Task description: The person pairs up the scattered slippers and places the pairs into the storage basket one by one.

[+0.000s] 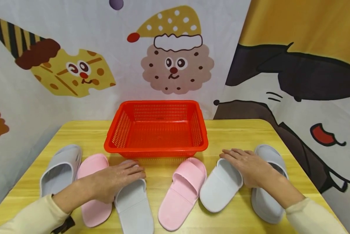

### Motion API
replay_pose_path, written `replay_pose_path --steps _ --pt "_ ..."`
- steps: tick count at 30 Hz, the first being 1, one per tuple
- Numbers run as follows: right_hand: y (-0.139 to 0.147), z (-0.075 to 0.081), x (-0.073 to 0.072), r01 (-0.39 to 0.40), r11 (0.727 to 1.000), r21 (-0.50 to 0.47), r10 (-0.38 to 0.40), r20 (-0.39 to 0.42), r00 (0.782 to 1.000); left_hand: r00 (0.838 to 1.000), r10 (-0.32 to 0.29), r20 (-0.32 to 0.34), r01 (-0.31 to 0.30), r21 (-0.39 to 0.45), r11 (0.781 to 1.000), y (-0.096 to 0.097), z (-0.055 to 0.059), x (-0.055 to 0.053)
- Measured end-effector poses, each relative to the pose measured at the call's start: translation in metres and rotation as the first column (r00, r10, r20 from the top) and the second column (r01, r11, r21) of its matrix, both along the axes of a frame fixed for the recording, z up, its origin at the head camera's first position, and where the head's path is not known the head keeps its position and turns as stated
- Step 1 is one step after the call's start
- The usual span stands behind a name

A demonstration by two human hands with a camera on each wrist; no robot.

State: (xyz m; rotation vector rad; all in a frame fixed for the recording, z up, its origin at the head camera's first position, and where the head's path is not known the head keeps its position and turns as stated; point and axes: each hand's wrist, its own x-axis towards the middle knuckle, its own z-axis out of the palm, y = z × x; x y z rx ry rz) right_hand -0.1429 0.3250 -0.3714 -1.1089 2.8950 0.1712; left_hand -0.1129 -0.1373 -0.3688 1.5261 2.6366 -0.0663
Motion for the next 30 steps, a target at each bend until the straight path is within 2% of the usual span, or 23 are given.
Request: replay_pose_path --steps 5,8,12,20,30 --pt "-0.001 0.002 0.002 0.017 0.999 -0.034 -0.017 0.006 1.000 0.999 0.034 0.042 -0.032 -0.045 0.998 0.001 0.003 -0.002" --pt "-0.001 0.004 0.003 0.028 0.999 -0.047 -0.027 0.017 0.999 0.998 0.035 0.043 -0.033 -0.054 0.998 0.002 0.004 -0.004" --pt "-0.001 0.007 0.007 0.028 0.997 -0.071 -0.028 0.005 1.000 0.998 0.025 0.052 -0.024 -0.019 1.000 0.002 0.003 -0.007" --pt "-0.002 0.011 0.012 -0.002 0.992 -0.129 -0.007 -0.069 0.998 0.999 -0.005 0.042 0.002 0.085 0.996 0.001 0.003 -0.008" --pt "-0.013 0.019 0.020 0.001 0.993 -0.117 -0.008 -0.059 0.998 0.997 0.020 0.070 -0.027 0.097 0.995 0.000 0.010 -0.005"
